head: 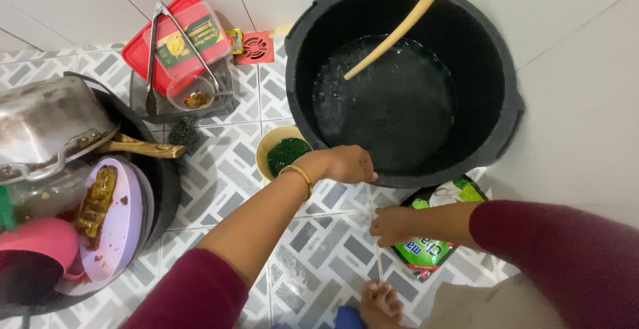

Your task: Cleaning dirty dishes and containers in a wash area using a hose and scrubbing tools.

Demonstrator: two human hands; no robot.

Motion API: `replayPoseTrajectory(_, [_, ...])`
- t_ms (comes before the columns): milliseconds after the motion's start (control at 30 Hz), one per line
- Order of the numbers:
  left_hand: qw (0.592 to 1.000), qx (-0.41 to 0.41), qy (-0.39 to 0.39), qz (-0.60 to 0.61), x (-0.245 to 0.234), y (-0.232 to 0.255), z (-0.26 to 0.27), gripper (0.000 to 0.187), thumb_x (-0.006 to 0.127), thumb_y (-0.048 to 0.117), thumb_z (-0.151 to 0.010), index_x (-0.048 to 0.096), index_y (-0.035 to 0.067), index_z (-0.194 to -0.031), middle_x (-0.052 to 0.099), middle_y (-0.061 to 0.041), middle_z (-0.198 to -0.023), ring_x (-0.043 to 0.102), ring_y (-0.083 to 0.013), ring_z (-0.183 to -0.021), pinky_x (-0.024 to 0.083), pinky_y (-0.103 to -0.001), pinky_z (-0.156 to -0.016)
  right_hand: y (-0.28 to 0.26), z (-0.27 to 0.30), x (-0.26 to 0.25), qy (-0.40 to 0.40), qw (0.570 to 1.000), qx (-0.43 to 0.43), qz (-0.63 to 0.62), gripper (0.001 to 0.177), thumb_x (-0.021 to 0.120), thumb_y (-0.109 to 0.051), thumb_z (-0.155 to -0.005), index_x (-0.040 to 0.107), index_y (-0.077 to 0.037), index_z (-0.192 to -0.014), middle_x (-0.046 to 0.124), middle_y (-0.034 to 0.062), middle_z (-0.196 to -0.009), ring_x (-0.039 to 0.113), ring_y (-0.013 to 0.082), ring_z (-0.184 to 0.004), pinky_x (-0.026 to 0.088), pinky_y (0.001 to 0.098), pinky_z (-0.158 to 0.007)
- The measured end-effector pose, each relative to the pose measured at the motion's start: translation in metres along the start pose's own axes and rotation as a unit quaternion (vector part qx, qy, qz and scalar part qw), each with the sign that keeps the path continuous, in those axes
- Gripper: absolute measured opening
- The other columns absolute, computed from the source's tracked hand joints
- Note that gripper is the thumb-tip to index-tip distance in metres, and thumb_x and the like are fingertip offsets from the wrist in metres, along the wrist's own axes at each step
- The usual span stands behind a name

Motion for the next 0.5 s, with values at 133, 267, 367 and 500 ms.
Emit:
replayPoseTrajectory(133, [1.0, 0.024, -0.002, -0.001, -0.001, -0.005, -0.002, 0.04, 0.066, 0.041, -0.093, 0.077, 0.011, -0.117, 0.075, -0.011, -0.12, 0.069, -0.0268, -0.117, 0.052, -0.037, -0.099, 0.003, 0.003, 0.01, 0.075, 0.993, -0.017, 0.094, 0.012, 0.064, -0.021, -0.09, 0.066, -0.02, -0.101, 0.056, 0.0045, -0.127, 0.053, 0.025, -0.122, 0.044, 0.0489, -0.096])
replayPoseTrajectory(267, [0.999, -0.022, 0.005, 0.023, -0.008, 0.001, 0.016, 0.039, 0.066, 0.04, -0.094, 0.075, 0.011, -0.118, 0.075, -0.012, -0.12, 0.068, -0.0271, -0.115, 0.051, -0.038, -0.099, 0.007, -0.002, 0.016, 0.103, 0.99, -0.024, 0.093, 0.021, 0.064, -0.022, -0.088, 0.068, -0.026, -0.109, 0.055, 0.0021, -0.129, 0.051, 0.0255, -0.124, 0.038, 0.0524, -0.106])
replayPoseTrajectory(367, [1.0, -0.008, 0.004, 0.012, -0.005, -0.005, 0.009, 0.04, 0.064, 0.041, -0.094, 0.074, 0.011, -0.118, 0.076, -0.012, -0.118, 0.069, -0.027, -0.113, 0.052, -0.038, -0.098, 0.001, -0.001, 0.001, 0.035, 0.995, -0.026, 0.09, 0.017, 0.066, -0.025, -0.087, 0.074, -0.031, -0.102, 0.051, 0.0044, -0.138, 0.046, 0.0267, -0.129, 0.036, 0.0503, -0.106])
replayPoseTrajectory(500, [0.999, 0.017, 0.004, -0.038, 0.0, -0.014, 0.006, 0.041, 0.06, 0.042, -0.097, 0.078, 0.01, -0.114, 0.077, -0.015, -0.112, 0.071, -0.0304, -0.106, 0.052, -0.04, -0.095, 0.004, 0.03, -0.007, -0.022, 0.995, 0.095, 0.035, 0.017, 0.066, -0.026, -0.088, 0.074, -0.027, -0.103, 0.056, 0.0058, -0.134, 0.051, 0.0271, -0.125, 0.041, 0.0492, -0.101])
Point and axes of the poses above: each hand's wrist, its own z-axis away from the middle knuckle, its own x-axis out of the palm, y = z × x, the point moved 4 cm from there along -z, towards the middle knuckle
